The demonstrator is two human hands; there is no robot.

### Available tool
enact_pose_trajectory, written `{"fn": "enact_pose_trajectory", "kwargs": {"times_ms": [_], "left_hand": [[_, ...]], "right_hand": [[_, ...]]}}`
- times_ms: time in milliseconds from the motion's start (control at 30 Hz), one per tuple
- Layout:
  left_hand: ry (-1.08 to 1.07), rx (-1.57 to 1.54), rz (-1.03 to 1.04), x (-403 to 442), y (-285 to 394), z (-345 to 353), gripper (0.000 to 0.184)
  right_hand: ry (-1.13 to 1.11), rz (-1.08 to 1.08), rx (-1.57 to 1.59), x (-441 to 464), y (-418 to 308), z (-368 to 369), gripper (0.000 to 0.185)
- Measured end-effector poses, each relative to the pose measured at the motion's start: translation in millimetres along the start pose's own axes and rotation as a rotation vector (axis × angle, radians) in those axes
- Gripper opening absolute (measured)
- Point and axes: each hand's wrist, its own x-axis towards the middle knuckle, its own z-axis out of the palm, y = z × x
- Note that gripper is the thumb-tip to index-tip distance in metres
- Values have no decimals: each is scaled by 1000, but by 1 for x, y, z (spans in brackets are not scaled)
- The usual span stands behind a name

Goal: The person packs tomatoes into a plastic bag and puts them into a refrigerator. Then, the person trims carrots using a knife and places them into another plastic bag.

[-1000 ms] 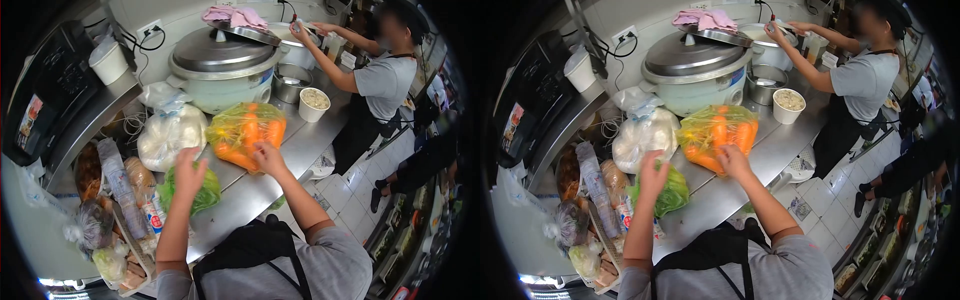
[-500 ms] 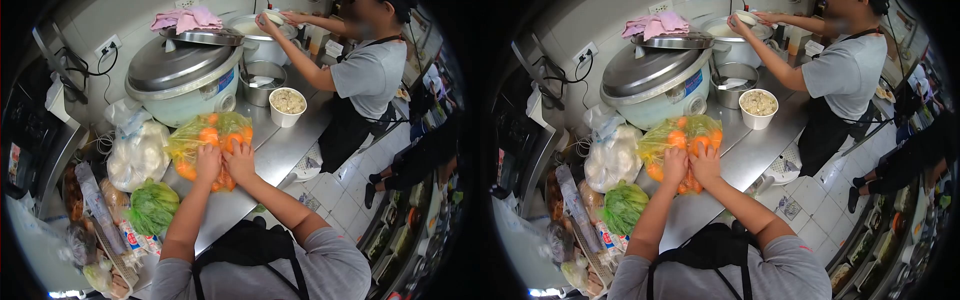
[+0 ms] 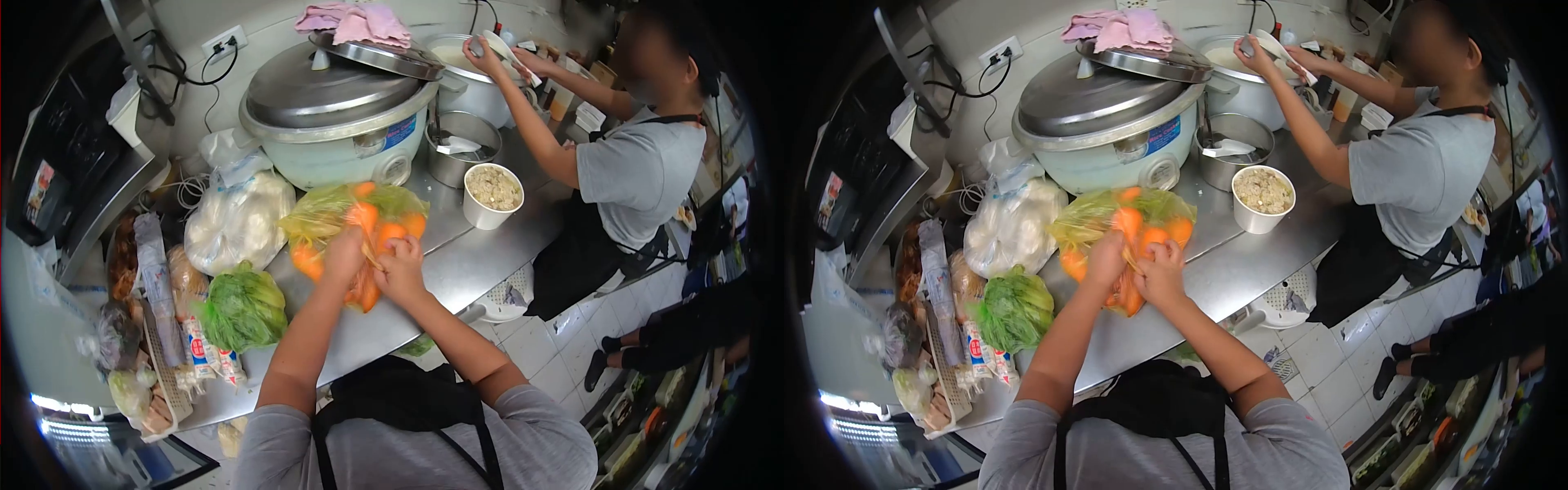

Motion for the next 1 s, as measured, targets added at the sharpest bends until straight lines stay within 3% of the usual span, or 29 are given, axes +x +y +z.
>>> {"fn": "enact_pose_trajectory", "kwargs": {"times_ms": [67, 133, 233, 367, 467, 567, 667, 767, 833, 900, 1000], "left_hand": [[105, -137, -123, 5, -2, -3, 7], [168, -290, -409, 16, -20, -17, 5], [271, -215, -432, 30, -75, -48, 6], [345, -127, -383, 45, -58, -100, 9], [368, -375, -523, 61, -73, -107, 11], [403, -867, -866, 70, -94, -113, 7], [374, -515, -872, 60, -138, -90, 8], [127, -57, -778, 32, -171, -64, 15], [90, 222, -523, 6, -156, -60, 20], [109, 100, -638, 2, -156, -50, 25], [-114, -137, -557, -3, -144, -70, 47]], "right_hand": [[-13, -13, 48, -2, 5, -14, 12], [-41, -12, 94, -13, 16, -25, 13], [-101, 16, 172, -45, 35, -40, 14], [-187, -18, 232, -54, 41, -69, 16], [-271, -60, 174, -58, 55, -87, 17], [-330, 4, 170, -76, 74, -97, 17], [-362, 120, 194, -89, 77, -99, 18], [-338, 123, 202, -95, 72, -93, 18], [-339, 104, 205, -98, 63, -87, 19], [-350, 55, 241, -101, 56, -82, 19], [-369, 18, 348, -103, 46, -71, 20]]}}
